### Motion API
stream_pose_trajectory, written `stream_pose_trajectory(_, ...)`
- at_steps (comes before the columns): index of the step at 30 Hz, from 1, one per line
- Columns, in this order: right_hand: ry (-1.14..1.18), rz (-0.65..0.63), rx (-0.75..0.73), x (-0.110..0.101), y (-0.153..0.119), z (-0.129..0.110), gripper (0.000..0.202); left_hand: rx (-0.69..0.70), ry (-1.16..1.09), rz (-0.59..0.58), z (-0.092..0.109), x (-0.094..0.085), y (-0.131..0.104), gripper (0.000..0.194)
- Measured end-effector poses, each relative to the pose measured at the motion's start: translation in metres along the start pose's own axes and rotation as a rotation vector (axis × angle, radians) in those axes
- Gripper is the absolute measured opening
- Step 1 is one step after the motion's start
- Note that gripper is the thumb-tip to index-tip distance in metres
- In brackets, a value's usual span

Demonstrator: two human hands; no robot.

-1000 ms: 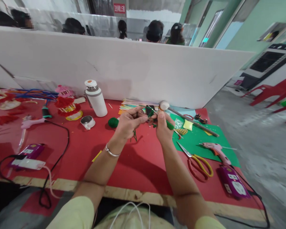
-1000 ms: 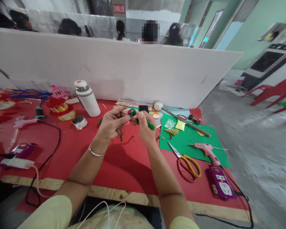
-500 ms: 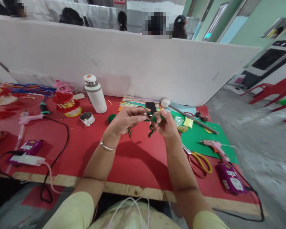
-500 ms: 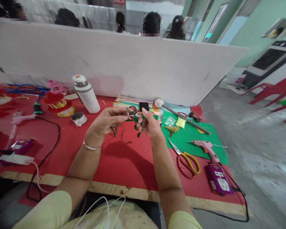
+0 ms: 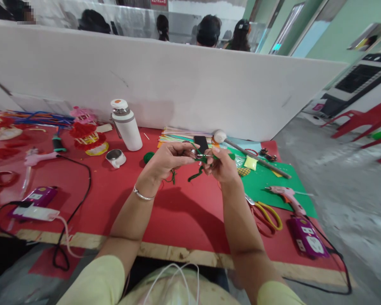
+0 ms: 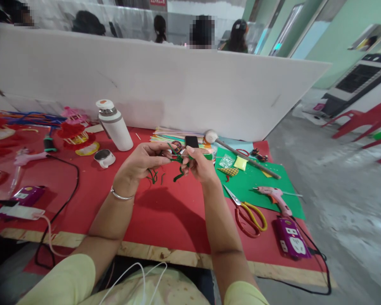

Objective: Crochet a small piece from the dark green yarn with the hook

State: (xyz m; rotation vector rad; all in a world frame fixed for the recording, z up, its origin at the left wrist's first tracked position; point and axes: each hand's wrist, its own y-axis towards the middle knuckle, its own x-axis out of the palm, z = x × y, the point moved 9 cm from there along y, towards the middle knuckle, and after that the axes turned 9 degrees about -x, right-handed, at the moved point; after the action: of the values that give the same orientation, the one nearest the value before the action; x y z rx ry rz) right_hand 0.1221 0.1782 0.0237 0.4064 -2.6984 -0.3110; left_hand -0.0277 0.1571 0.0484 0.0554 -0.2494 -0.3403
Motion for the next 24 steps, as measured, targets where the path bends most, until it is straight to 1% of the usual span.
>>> stream_pose_trajectory(4, -0.014, -0.006, -0.001, 0.000, 0.000, -0.002, 0.050, 0.010, 0.034, 0.015, 0.000, -0.003, 0.000, 0.036)
stream_pose_trajectory(9, -0.072, -0.044, -0.077, 0.000, -0.001, -0.011, 0.047, 0.025, 0.087, 0.052, 0.002, -0.006, -0.001, 0.036)
stream_pose_trajectory(13, -0.185, -0.092, -0.152, -0.003, -0.005, -0.018, 0.042, 0.053, 0.136, 0.078, 0.006, -0.008, -0.003, 0.034)
stream_pose_trajectory(17, -0.340, -0.151, -0.192, -0.004, -0.009, -0.024, 0.043, 0.092, 0.221, 0.110, 0.010, -0.009, -0.004, 0.032)
stream_pose_trajectory(20, -0.434, -0.158, -0.193, -0.004, -0.012, -0.029, 0.045, 0.115, 0.271, 0.139, 0.013, -0.010, -0.005, 0.030)
stream_pose_trajectory(24, -0.510, -0.159, -0.205, 0.001, -0.014, -0.037, 0.048, 0.137, 0.273, 0.163, 0.014, -0.010, -0.006, 0.031)
